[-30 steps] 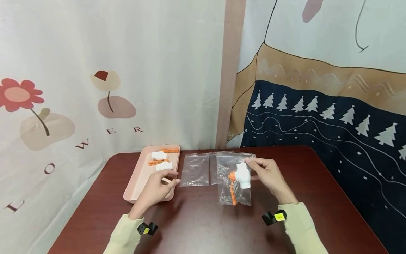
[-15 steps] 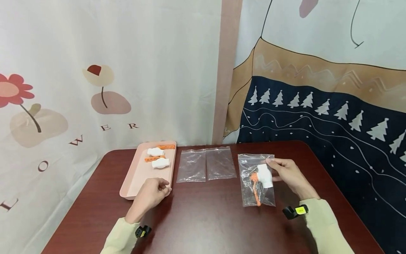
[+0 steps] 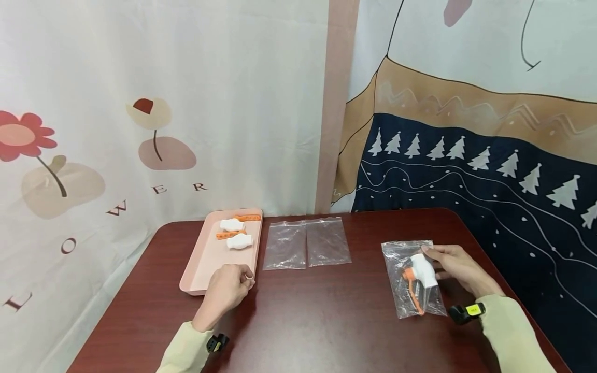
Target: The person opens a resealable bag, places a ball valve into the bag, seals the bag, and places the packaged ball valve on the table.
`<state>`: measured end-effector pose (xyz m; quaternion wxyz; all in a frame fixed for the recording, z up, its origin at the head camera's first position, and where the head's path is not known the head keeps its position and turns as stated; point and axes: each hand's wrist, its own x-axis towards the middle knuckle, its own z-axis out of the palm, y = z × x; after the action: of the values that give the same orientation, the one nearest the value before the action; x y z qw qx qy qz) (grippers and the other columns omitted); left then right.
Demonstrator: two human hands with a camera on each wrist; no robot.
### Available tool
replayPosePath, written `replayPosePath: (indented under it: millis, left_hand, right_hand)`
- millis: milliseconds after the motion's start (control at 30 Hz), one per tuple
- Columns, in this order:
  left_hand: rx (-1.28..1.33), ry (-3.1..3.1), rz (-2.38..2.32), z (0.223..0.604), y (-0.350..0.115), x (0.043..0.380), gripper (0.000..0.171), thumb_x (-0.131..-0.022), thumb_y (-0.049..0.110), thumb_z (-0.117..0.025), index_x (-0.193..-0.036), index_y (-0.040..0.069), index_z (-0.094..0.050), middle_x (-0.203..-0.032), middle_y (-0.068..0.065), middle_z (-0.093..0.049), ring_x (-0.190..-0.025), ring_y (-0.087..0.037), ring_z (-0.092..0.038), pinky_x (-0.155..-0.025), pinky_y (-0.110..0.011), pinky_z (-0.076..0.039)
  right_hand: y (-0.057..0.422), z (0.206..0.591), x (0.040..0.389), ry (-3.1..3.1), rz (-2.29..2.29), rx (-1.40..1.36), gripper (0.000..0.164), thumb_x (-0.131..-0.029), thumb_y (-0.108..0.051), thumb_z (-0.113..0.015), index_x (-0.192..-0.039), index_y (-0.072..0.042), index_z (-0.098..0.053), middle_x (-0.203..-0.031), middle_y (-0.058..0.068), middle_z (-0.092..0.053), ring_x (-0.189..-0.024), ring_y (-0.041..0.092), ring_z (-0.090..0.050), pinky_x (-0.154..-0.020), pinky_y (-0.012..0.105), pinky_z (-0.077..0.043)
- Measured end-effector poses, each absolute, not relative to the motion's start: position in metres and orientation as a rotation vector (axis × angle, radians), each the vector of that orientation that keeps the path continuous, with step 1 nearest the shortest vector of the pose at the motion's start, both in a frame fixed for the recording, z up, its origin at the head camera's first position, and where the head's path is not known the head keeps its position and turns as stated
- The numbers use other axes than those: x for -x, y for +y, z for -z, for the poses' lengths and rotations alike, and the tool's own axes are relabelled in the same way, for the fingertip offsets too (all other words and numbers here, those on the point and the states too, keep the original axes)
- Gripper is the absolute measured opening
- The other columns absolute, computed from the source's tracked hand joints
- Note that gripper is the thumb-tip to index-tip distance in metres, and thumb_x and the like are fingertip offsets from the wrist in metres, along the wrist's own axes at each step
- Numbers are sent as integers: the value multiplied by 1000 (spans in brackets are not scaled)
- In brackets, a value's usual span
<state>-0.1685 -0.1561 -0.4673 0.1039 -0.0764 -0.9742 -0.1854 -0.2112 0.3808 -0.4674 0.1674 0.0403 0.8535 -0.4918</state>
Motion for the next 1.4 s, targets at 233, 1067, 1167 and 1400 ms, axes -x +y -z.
replayPosePath:
  millis: [233, 1067, 1167, 1400]
  left_hand:
    - [207, -2882, 483, 466, -154, 168, 13, -78, 10, -81, -73, 16, -71, -65, 4, -66, -61, -20, -60, -55, -34, -45]
    - [94, -3025, 501, 453, -153, 180, 23, -75, 16, -84, -64, 21, -64, -70, -1, -67, -68, -25, -62, -61, -37, -47]
    - [68, -3061, 512, 451, -153, 182, 25, -76, 16, -84, -63, 22, -63, -69, 1, -65, -67, -22, -59, -62, -36, -46]
    - [66, -3095, 507, 448, -152, 183, 24, -75, 15, -84, -64, 20, -63, -70, 1, -63, -66, -21, -56, -62, -36, -45]
  right_hand:
    - [403, 479, 211, 2343, 1326, -127, 70, -108, -45, -46, -145, 16, -43, -110, 5, -72, -97, 17, -70, -80, 36, -60]
    - [396, 484, 211, 2594, 1127, -184, 60, -105, -41, -54, -131, 13, -59, -100, 11, -68, -84, 18, -62, -68, 29, -57]
    - [396, 481, 211, 2600, 1110, -175, 54, -106, -40, -53, -124, 10, -63, -96, 8, -68, -83, 17, -63, -68, 29, -58]
    - [389, 473, 208, 2757, 960, -72, 55, -105, -39, -54, -129, 11, -56, -103, 18, -67, -83, 20, -62, -67, 31, -55]
